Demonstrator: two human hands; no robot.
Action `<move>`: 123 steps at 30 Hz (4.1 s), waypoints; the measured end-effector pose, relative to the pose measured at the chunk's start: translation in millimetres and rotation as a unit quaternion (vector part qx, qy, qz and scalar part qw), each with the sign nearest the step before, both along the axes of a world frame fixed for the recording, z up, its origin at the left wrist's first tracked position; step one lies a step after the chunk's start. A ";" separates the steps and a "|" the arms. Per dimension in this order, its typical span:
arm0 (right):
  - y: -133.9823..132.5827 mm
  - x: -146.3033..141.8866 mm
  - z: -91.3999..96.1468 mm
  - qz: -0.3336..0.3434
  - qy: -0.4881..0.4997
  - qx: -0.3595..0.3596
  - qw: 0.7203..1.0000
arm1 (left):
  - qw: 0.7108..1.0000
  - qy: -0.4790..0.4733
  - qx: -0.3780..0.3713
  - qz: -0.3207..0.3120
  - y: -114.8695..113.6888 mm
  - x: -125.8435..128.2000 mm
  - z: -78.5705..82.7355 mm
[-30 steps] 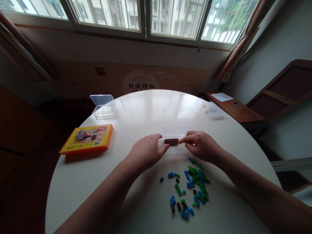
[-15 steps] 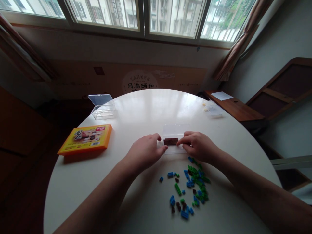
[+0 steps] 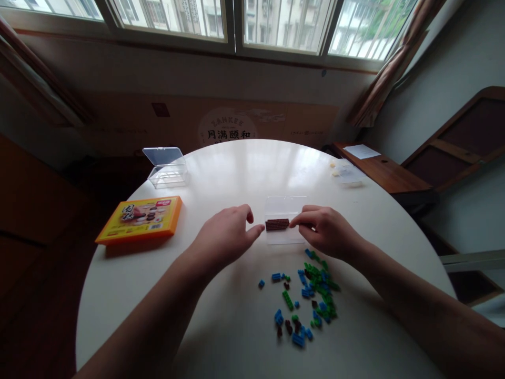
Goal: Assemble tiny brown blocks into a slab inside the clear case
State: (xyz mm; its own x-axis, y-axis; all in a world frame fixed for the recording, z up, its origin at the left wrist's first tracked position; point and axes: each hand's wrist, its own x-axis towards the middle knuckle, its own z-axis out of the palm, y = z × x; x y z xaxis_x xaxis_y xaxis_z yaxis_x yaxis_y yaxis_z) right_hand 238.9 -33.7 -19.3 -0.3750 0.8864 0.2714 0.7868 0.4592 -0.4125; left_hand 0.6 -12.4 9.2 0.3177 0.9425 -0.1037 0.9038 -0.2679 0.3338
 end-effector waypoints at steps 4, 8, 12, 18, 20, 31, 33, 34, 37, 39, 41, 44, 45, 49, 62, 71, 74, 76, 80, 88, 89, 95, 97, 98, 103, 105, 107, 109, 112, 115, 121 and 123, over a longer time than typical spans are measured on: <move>-7.8 4.7 11.4 0.061 0.024 0.017 0.998 | 0.993 0.036 -0.071 -0.086 -9.7 -4.1 13.1; -20.9 5.8 28.3 0.189 -0.004 -0.030 0.981 | 0.971 0.076 -0.116 -0.193 -31.4 -3.6 19.7; -31.6 5.8 41.7 0.240 -0.040 -0.056 0.968 | 0.964 0.085 -0.107 -0.228 -52.8 2.6 24.1; -29.9 14.6 46.0 0.251 -0.033 -0.063 0.965 | 0.959 0.123 -0.086 -0.241 -66.0 15.9 26.4; -27.0 17.6 44.8 0.249 -0.023 -0.060 0.966 | 0.959 0.130 -0.079 -0.240 -68.3 18.4 25.5; -27.0 20.1 48.4 0.238 -0.016 -0.035 0.971 | 0.948 0.190 -0.081 -0.243 -76.2 23.3 23.4; -26.6 20.5 48.6 0.234 -0.016 -0.030 0.972 | 0.944 0.200 -0.089 -0.246 -75.8 23.3 25.3; -26.3 20.7 48.4 0.234 -0.016 -0.030 0.972 | 0.942 0.205 -0.096 -0.249 -75.5 23.5 26.0; -25.2 21.0 47.8 0.236 -0.013 -0.032 0.971 | 0.935 0.222 -0.119 -0.249 -74.8 24.0 26.4; -24.8 21.1 47.5 0.238 -0.012 -0.033 0.971 | 0.937 0.219 -0.117 -0.246 -74.1 21.5 26.0; -24.7 21.4 47.4 0.239 -0.011 -0.034 0.970 | 0.943 0.204 -0.104 -0.239 -72.3 15.0 26.4; -24.7 22.1 47.1 0.238 -0.010 -0.031 0.971 | 0.959 0.178 -0.075 -0.206 -66.0 -1.4 30.3; -24.6 22.2 46.8 0.237 -0.011 -0.029 0.971 | 0.964 0.174 -0.072 -0.187 -63.0 -7.4 32.3; -23.9 21.9 45.0 0.234 -0.017 -0.028 0.972 | 0.973 0.168 -0.113 -0.108 -50.2 -23.9 38.0; -16.2 25.2 40.1 0.125 0.029 0.000 0.992 | 0.966 0.148 -0.166 -0.131 -39.7 -8.8 27.6; -8.8 24.6 34.1 0.054 0.113 0.095 0.988 | 0.966 0.171 -0.136 -0.135 -43.1 -4.7 30.5; -8.3 23.9 32.4 0.065 0.127 0.100 0.985 | 0.967 0.185 -0.115 -0.133 -41.9 -5.8 28.1; -8.3 23.2 30.7 0.094 0.126 0.082 0.984 | 0.966 0.192 -0.116 -0.128 -40.4 -6.4 26.2; -8.4 20.3 26.6 0.131 0.121 0.053 0.982 | 0.969 0.186 -0.099 -0.129 -37.7 -6.8 23.0; -6.0 17.7 22.4 0.111 0.120 0.053 0.985 | 0.973 0.165 -0.068 -0.145 -35.4 -4.7 18.7; -5.9 17.8 22.1 0.111 0.121 0.053 0.985 | 0.973 0.165 -0.070 -0.146 -35.4 -4.4 18.7; -6.4 16.9 21.3 0.114 0.123 0.049 0.985 | 0.977 0.139 -0.060 -0.152 -33.7 -4.4 18.1; -7.2 15.2 21.1 0.115 0.129 0.049 0.984 | 0.981 0.097 -0.039 -0.161 -32.3 -3.8 17.2; -7.8 13.8 21.2 0.115 0.132 0.047 0.983 | 0.983 0.070 -0.026 -0.168 -31.5 -2.9 16.8; -14.5 2.6 24.0 0.111 0.157 0.015 0.981 | 0.976 -0.099 0.015 -0.193 -25.6 4.3 14.2; -17.8 -2.2 25.6 0.106 0.166 0.001 0.980 | 0.969 -0.160 0.017 -0.189 -22.4 6.4 12.4; -19.9 -5.7 25.9 0.100 0.171 -0.008 0.980 | 0.962 -0.206 0.023 -0.179 -19.8 7.8 9.6; -20.0 -7.6 24.2 0.088 0.173 -0.010 0.981 | 0.954 -0.245 0.026 -0.169 -18.6 9.4 6.1; -18.0 -9.2 19.0 0.074 0.176 -0.013 0.982 | 0.942 -0.294 0.024 -0.158 -19.7 13.2 0.7; -16.8 -11.7 14.6 0.086 0.200 -0.019 0.976 | 0.936 -0.313 0.030 -0.159 -22.1 17.3 -2.7; -17.2 -16.2 12.0 0.107 0.251 -0.006 0.962 | 0.927 -0.340 0.056 -0.150 -24.0 19.4 -3.8; -15.6 -15.6 10.9 0.103 0.266 -0.007 0.958 | 0.925 -0.347 0.066 -0.137 -23.8 19.3 -5.0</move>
State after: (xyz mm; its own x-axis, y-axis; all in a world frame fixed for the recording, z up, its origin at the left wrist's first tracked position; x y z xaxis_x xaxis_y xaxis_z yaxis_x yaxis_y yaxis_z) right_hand 223.3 -49.2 -8.4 -0.3539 0.8137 0.4611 0.3565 0.5731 -0.7379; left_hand 19.9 -36.2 4.2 0.4932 0.8067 0.3256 0.3755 -0.5351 0.7568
